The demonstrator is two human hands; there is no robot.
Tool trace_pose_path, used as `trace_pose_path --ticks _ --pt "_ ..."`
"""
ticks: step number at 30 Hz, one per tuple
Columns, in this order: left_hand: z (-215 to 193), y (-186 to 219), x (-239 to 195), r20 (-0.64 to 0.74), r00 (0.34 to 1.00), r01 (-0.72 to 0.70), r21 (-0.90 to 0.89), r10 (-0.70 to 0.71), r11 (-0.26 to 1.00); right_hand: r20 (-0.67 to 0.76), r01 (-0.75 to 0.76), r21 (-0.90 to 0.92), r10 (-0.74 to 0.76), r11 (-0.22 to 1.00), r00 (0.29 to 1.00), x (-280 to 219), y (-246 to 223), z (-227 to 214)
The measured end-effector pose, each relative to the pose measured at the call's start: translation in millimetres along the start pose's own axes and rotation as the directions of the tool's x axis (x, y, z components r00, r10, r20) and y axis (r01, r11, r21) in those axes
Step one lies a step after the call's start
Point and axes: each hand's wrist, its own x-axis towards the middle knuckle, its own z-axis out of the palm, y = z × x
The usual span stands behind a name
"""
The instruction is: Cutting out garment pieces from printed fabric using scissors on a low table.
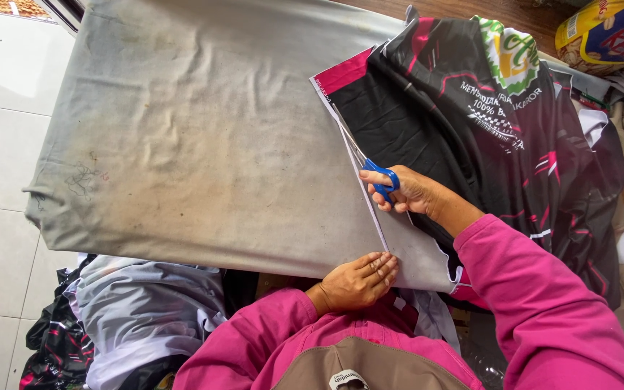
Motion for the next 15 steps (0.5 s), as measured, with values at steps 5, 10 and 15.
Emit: trace_pose_path --ticks 5,10,15 --pt "-0.8 -0.6 0.1 0.006 1.0 -0.009 -0.015 0.009 1.0 -0.007 0.003 -0.001 -0.003 1.0 1.0 1.3 -5.2 1.1" --pt "0.1 -0.4 -1.3 0.005 1.0 -0.01 -0.022 0.01 1.0 -0.005 0.044 0.003 -0.044 0.999 0.999 7.1 -2.7 -0.5" --pt "0.7 -1.3 -1.6 0.013 1.0 -0.007 -0.026 0.008 1.0 0.01 0.032 0.005 -0.032 0.999 0.999 7.0 -8.9 0.3"
